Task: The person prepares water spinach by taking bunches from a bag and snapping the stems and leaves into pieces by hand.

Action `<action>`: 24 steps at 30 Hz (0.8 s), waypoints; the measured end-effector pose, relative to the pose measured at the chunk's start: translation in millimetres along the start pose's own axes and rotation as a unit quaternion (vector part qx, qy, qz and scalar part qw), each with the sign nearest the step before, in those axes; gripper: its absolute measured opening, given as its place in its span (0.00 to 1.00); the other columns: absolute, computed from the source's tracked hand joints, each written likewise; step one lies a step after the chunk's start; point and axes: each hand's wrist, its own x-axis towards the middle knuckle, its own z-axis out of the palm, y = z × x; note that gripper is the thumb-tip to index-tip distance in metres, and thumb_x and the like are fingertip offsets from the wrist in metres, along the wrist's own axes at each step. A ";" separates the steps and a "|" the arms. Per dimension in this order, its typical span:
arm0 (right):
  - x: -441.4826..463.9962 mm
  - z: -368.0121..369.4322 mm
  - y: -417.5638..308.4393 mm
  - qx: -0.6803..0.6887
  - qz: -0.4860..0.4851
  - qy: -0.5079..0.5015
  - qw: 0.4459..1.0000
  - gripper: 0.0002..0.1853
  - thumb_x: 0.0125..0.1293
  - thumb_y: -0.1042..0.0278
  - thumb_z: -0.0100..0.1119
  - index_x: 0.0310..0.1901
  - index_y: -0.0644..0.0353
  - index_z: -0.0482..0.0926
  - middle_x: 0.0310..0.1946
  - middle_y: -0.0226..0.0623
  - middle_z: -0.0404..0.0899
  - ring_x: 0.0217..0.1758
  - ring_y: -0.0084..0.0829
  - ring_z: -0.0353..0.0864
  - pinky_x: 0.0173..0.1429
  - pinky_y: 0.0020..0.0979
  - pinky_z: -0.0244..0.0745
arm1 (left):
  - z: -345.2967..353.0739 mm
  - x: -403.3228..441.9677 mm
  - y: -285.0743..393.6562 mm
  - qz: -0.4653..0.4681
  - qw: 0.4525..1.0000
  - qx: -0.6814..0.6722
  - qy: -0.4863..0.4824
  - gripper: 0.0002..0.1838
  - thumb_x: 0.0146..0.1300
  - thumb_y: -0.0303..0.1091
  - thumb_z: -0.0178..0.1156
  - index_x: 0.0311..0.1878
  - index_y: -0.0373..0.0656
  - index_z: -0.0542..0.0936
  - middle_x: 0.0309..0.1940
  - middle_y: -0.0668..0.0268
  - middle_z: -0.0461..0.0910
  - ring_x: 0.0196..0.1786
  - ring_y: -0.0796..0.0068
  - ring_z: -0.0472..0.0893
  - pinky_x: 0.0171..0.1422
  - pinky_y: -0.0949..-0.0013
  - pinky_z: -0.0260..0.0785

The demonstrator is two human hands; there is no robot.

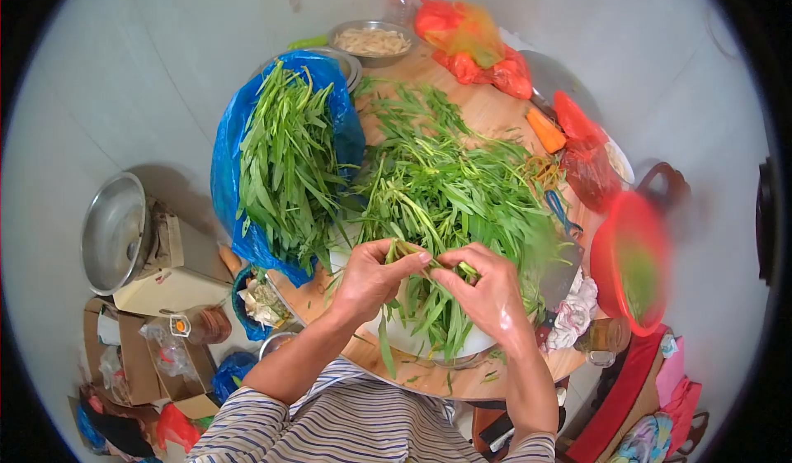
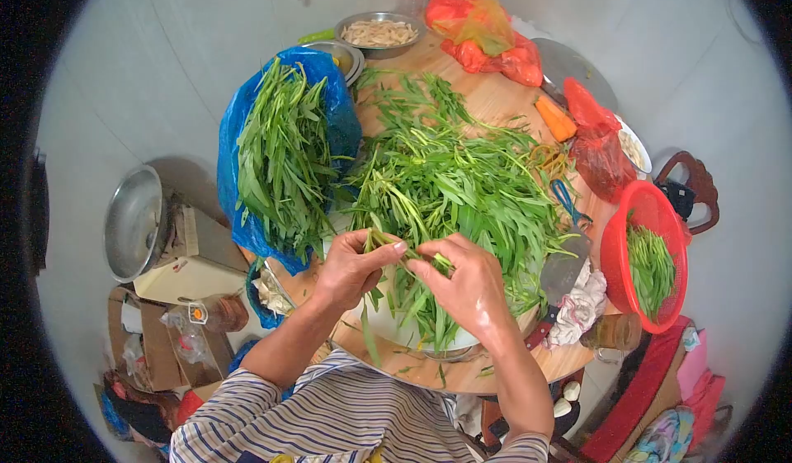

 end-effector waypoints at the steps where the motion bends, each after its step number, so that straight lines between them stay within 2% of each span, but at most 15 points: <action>1: 1.0 -1.6 5.2 0.001 -0.001 0.001 1.000 0.12 0.64 0.64 0.71 0.40 0.66 0.85 0.31 0.35 0.83 0.32 0.29 0.81 0.38 0.33 0.74 | 2.7 -1.0 3.5 0.010 1.000 0.012 -0.013 0.08 0.65 0.34 0.71 0.40 0.41 0.86 0.25 0.70 0.83 0.13 0.90 0.62 0.15 0.79 0.48; 3: 2.5 -5.4 12.4 0.137 0.105 -0.088 0.981 0.14 0.66 0.61 0.70 0.40 0.66 0.85 0.27 0.33 0.83 0.29 0.22 0.76 0.38 0.31 0.73 | 3.4 -2.9 9.3 0.022 0.999 0.024 -0.022 0.08 0.65 0.34 0.71 0.40 0.41 0.86 0.24 0.70 0.83 0.12 0.90 0.61 0.14 0.79 0.48; 6: 4.8 -13.3 21.0 0.177 0.120 -0.139 0.967 0.13 0.69 0.62 0.67 0.40 0.67 0.85 0.23 0.30 0.82 0.28 0.17 0.71 0.36 0.30 0.72 | -0.8 -3.3 13.1 -0.016 1.000 0.011 -0.021 0.07 0.65 0.34 0.71 0.40 0.41 0.86 0.24 0.70 0.83 0.12 0.91 0.62 0.13 0.80 0.48; 10: 4.3 -18.0 21.2 0.146 0.163 -0.147 0.965 0.10 0.69 0.66 0.66 0.39 0.65 0.85 0.26 0.32 0.82 0.27 0.21 0.75 0.35 0.31 0.73 | -3.9 0.1 10.6 -0.036 0.997 0.027 -0.069 0.07 0.64 0.35 0.72 0.38 0.42 0.86 0.26 0.69 0.85 0.11 0.90 0.63 0.13 0.80 0.47; 11: 3.8 -11.2 22.3 0.071 0.052 -0.017 0.996 0.08 0.67 0.67 0.67 0.39 0.64 0.85 0.27 0.34 0.82 0.27 0.25 0.77 0.35 0.32 0.74 | -4.0 1.1 9.9 -0.042 0.995 0.028 -0.082 0.08 0.64 0.36 0.72 0.37 0.42 0.86 0.27 0.68 0.85 0.11 0.90 0.63 0.13 0.80 0.47; 12: 3.1 -7.7 21.1 -0.007 -0.060 0.112 0.992 0.06 0.66 0.69 0.67 0.39 0.63 0.86 0.29 0.35 0.82 0.28 0.29 0.80 0.35 0.32 0.74 | -4.7 3.4 7.5 -0.043 0.995 0.028 -0.083 0.08 0.64 0.36 0.72 0.37 0.42 0.86 0.27 0.68 0.85 0.11 0.90 0.63 0.13 0.80 0.47; 13: -2.2 -11.2 16.2 -0.008 -0.059 0.113 0.992 0.06 0.66 0.69 0.67 0.39 0.63 0.86 0.29 0.35 0.82 0.28 0.29 0.80 0.35 0.32 0.74 | -6.0 6.7 4.4 -0.049 0.996 0.017 -0.072 0.08 0.64 0.36 0.72 0.37 0.42 0.86 0.27 0.68 0.85 0.12 0.90 0.63 0.13 0.80 0.46; 15: -16.5 -22.3 -0.2 0.002 -0.117 0.072 0.991 0.05 0.63 0.71 0.69 0.39 0.61 0.87 0.32 0.37 0.83 0.31 0.37 0.83 0.37 0.34 0.76 | -6.3 8.5 1.1 -0.059 0.996 0.006 -0.060 0.08 0.63 0.36 0.72 0.37 0.42 0.86 0.27 0.67 0.85 0.12 0.90 0.63 0.13 0.80 0.46; 19: -22.1 -23.6 -2.2 -0.025 -0.062 0.008 0.998 0.05 0.62 0.72 0.69 0.40 0.60 0.88 0.31 0.37 0.83 0.32 0.37 0.83 0.38 0.33 0.77 | -1.5 7.1 4.7 -0.064 0.996 0.006 -0.064 0.08 0.63 0.36 0.72 0.38 0.41 0.87 0.27 0.66 0.85 0.12 0.89 0.62 0.14 0.80 0.45; 22: -16.1 -11.5 20.3 0.002 -0.061 -0.008 0.998 0.05 0.64 0.72 0.68 0.40 0.61 0.88 0.32 0.39 0.83 0.32 0.34 0.83 0.37 0.31 0.76 | 1.1 5.0 6.4 -0.065 0.995 0.016 -0.071 0.08 0.63 0.35 0.72 0.38 0.40 0.87 0.27 0.66 0.85 0.12 0.89 0.62 0.14 0.81 0.45; 24: -13.4 -5.9 29.6 0.114 -0.028 -0.031 0.993 0.07 0.67 0.70 0.65 0.40 0.64 0.87 0.27 0.33 0.81 0.27 0.23 0.78 0.32 0.27 0.71 | 2.3 3.3 7.0 -0.065 0.995 0.025 -0.073 0.08 0.63 0.34 0.72 0.37 0.40 0.87 0.27 0.66 0.85 0.12 0.90 0.62 0.14 0.81 0.45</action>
